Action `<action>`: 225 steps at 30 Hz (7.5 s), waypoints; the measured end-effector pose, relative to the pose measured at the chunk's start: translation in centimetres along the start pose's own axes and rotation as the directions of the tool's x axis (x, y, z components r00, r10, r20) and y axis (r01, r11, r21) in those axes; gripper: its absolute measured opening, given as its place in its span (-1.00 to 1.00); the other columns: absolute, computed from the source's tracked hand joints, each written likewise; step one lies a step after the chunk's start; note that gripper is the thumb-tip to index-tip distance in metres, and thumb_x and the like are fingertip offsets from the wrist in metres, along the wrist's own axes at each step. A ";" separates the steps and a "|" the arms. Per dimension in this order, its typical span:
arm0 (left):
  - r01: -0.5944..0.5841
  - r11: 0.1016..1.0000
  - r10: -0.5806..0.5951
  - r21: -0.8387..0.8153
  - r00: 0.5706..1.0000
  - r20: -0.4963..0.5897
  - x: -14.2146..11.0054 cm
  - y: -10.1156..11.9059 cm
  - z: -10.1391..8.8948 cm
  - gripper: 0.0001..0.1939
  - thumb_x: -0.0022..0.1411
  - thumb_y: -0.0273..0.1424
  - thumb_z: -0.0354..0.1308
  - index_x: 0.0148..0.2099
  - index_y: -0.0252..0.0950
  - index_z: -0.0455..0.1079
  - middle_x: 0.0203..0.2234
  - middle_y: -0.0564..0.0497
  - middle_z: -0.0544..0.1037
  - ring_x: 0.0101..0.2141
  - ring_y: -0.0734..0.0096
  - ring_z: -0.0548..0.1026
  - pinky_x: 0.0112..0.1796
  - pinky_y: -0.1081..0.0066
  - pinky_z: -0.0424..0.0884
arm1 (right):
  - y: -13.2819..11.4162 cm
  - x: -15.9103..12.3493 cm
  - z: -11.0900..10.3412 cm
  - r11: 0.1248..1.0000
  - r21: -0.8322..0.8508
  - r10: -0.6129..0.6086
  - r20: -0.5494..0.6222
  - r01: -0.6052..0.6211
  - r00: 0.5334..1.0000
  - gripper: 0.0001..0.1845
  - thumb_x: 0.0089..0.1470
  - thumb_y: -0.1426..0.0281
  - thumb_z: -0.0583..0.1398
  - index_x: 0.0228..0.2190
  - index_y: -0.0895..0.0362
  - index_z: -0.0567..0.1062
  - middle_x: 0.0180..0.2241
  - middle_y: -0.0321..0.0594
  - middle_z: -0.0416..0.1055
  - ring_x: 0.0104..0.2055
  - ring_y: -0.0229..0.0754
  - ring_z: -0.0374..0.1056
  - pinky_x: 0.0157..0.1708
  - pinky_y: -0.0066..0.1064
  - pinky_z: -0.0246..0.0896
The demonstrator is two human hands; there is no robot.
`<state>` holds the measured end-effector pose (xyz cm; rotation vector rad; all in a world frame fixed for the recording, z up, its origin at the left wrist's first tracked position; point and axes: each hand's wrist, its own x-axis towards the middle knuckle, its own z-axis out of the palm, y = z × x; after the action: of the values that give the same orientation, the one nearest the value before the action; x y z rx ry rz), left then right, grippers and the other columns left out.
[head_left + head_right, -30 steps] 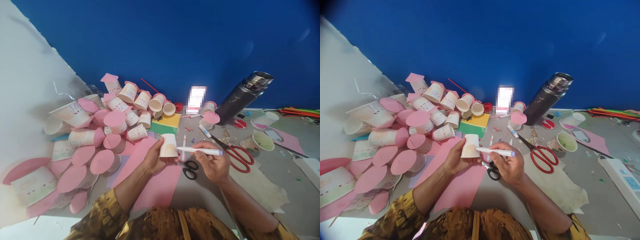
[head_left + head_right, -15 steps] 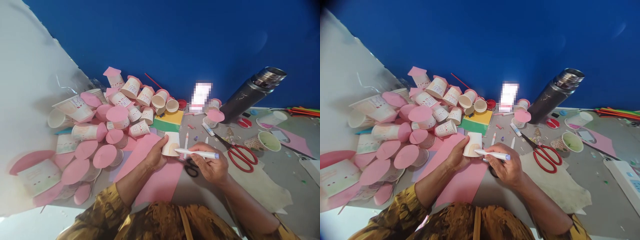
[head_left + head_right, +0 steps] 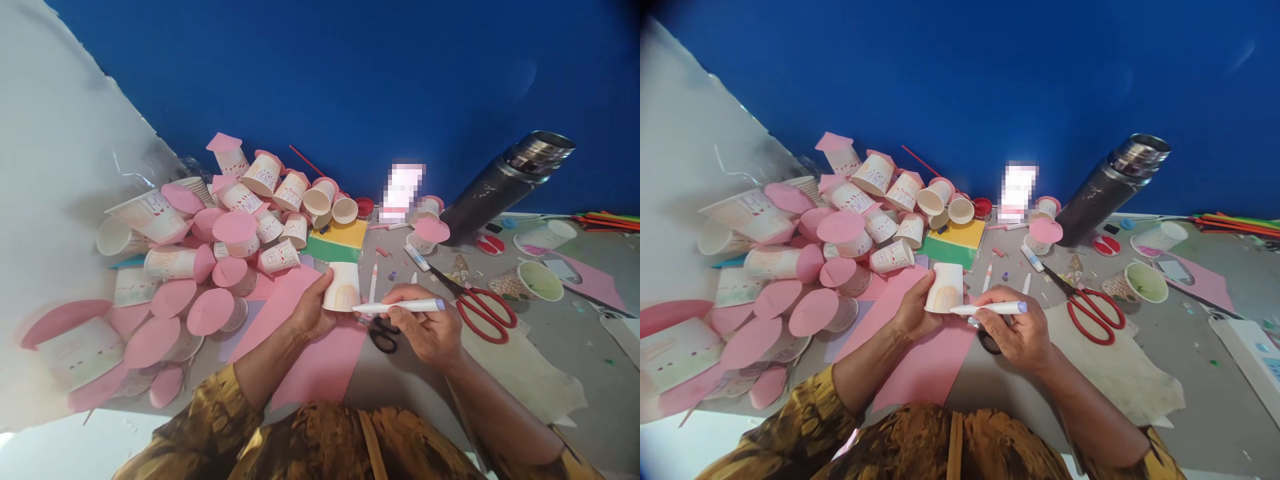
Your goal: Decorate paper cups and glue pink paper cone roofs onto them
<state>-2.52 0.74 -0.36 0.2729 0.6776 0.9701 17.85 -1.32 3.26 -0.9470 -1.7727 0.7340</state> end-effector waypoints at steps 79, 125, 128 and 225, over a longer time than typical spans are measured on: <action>-0.056 0.998 0.056 0.023 0.998 0.010 0.3 0.0 -0.3 -0.53 0.42 -0.16 -0.01 0.06 -0.47 0.45 -0.18 -0.29 0.63 -0.23 -0.01 0.64 -0.19 0.02 0.57 | 6.5 2.2 -2.2 0.827 -0.557 -0.002 -0.130 -0.071 0.992 -0.66 0.22 0.49 0.12 0.00 0.12 0.52 -0.07 -0.02 0.55 -0.01 0.04 0.46 -0.01 -0.18 0.37; -0.144 0.988 0.145 0.059 0.989 -0.011 0.7 0.4 -0.6 -0.49 0.39 -0.05 0.01 -0.01 -0.44 0.44 -0.42 -0.21 0.58 -0.44 0.10 0.58 -0.41 0.17 0.54 | 5.0 2.4 -4.9 0.378 -0.923 0.285 0.194 0.076 0.939 -0.82 0.27 0.45 0.14 -0.32 0.07 0.55 -0.34 -0.15 0.54 -0.32 -0.09 0.44 -0.45 -0.36 -0.04; -0.139 0.989 0.139 0.047 0.990 -0.003 0.6 0.4 -0.6 -0.48 0.38 -0.03 0.01 -0.01 -0.43 0.44 -0.43 -0.20 0.58 -0.44 0.09 0.58 -0.41 0.16 0.54 | 7.0 3.2 -4.4 0.423 -0.896 0.222 0.250 0.138 0.942 -0.71 0.24 0.55 0.12 -0.15 0.03 0.57 -0.17 -0.09 0.53 -0.19 -0.05 0.45 -0.41 -0.37 0.06; -0.129 0.981 0.099 0.142 0.975 0.201 0.8 -1.6 -1.2 -0.57 0.32 -0.12 0.16 -0.09 -0.44 0.52 -0.35 -0.21 0.61 -0.36 0.11 0.57 -0.26 0.18 0.48 | 0.3 -0.5 0.9 0.919 -0.287 -0.281 0.005 0.271 0.960 -0.93 0.25 0.42 0.18 -0.27 0.08 0.49 -0.42 -0.28 0.56 -0.42 -0.23 0.48 -0.37 -0.46 0.39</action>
<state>-1.88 0.42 -2.45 0.5415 0.5635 0.9872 17.24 -1.68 2.50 -0.8640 -1.9626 0.2823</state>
